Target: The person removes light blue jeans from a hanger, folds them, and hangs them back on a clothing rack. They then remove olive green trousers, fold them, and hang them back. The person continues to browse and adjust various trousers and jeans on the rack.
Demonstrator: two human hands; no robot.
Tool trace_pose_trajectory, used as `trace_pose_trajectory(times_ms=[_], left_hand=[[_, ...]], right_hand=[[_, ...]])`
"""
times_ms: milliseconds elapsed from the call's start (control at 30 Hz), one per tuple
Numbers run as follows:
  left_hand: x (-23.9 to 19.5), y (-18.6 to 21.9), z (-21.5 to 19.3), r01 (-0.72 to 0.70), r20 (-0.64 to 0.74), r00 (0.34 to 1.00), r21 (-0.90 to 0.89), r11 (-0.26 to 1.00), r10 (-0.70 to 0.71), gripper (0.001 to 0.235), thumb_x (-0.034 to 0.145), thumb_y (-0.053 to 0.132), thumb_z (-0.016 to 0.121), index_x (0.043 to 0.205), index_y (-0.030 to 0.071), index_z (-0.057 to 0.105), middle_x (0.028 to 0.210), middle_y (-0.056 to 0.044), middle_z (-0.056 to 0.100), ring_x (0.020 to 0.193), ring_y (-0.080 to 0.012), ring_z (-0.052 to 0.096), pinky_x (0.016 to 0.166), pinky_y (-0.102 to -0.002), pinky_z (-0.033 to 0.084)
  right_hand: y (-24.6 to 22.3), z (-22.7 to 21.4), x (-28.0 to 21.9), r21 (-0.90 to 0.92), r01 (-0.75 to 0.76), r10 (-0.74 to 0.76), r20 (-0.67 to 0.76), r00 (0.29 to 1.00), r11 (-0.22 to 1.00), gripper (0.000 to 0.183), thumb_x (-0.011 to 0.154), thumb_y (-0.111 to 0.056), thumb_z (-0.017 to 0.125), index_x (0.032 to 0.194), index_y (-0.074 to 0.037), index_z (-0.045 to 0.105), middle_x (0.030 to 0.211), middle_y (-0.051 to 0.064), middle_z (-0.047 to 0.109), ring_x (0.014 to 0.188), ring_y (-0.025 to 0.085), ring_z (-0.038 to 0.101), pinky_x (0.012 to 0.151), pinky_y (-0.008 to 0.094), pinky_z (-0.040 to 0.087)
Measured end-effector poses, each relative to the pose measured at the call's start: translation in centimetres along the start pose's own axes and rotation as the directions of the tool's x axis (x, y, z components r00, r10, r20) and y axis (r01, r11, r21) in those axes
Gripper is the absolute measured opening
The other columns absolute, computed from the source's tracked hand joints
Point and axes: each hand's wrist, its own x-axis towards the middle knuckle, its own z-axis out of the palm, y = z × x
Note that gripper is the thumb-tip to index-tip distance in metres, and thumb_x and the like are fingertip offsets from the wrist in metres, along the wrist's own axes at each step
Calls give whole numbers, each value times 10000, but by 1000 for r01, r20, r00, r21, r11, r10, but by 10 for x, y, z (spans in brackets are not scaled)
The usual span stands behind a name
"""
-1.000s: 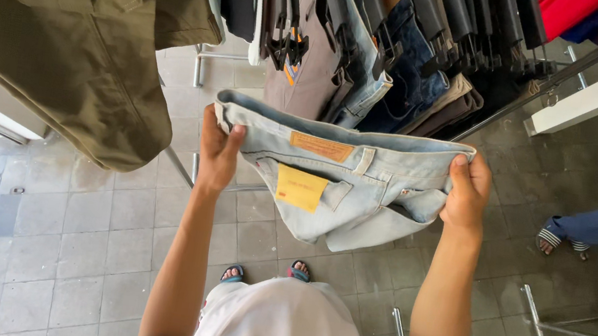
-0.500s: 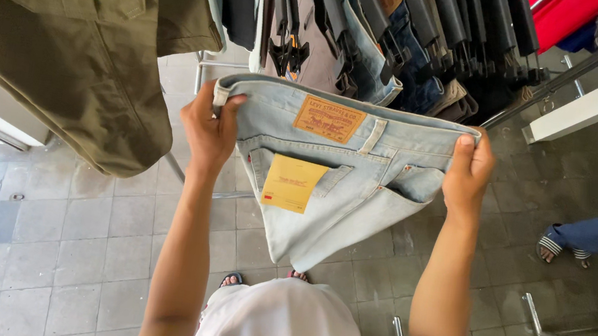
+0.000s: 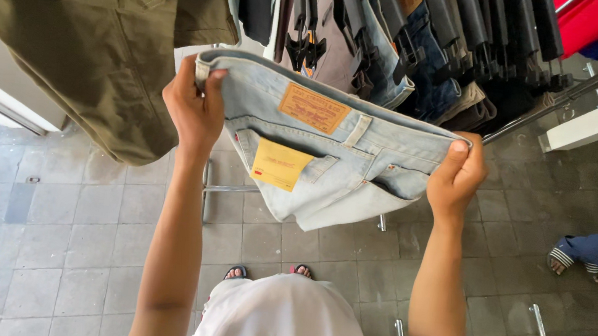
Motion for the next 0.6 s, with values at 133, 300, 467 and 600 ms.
trace_pose_trajectory(times_ms=[133,300,467,600], left_hand=[[12,0,-1,95,-6,995,-32,995,-95,222,1097,259,540,1171,52,570,751,-199,613,571,-454,581,586,-472,520],[-13,11,6,319,-208,941,289,903,-266,538,961,286,706,1390,102,440,1353,-134,453,1299,-385,378,1103,-547,327],[-93,105,6,296,245,923,41,954,-297,430,869,63,752,1252,31,558,1117,-168,588,958,-381,614,877,-510,479],[-104,148,4,464,588,702,50,884,-401,888,788,61,728,1542,-41,268,1448,-286,389,1351,-486,462,1125,-540,374]], right_hand=[[-47,21,3,45,-36,35,24,999,998,336,1148,-234,400,963,-63,624,708,135,498,659,240,495,697,391,473],[-88,58,-2,-73,-12,9,-39,999,997,309,1129,-246,425,980,-87,644,699,183,610,646,480,624,626,457,510],[-100,103,-33,-147,0,-5,-32,999,989,280,1104,-232,435,985,-116,659,654,143,611,636,459,644,597,440,539],[-117,126,-54,-159,-15,32,101,994,987,239,1068,-289,495,1000,-173,694,591,115,635,623,415,681,571,443,548]])
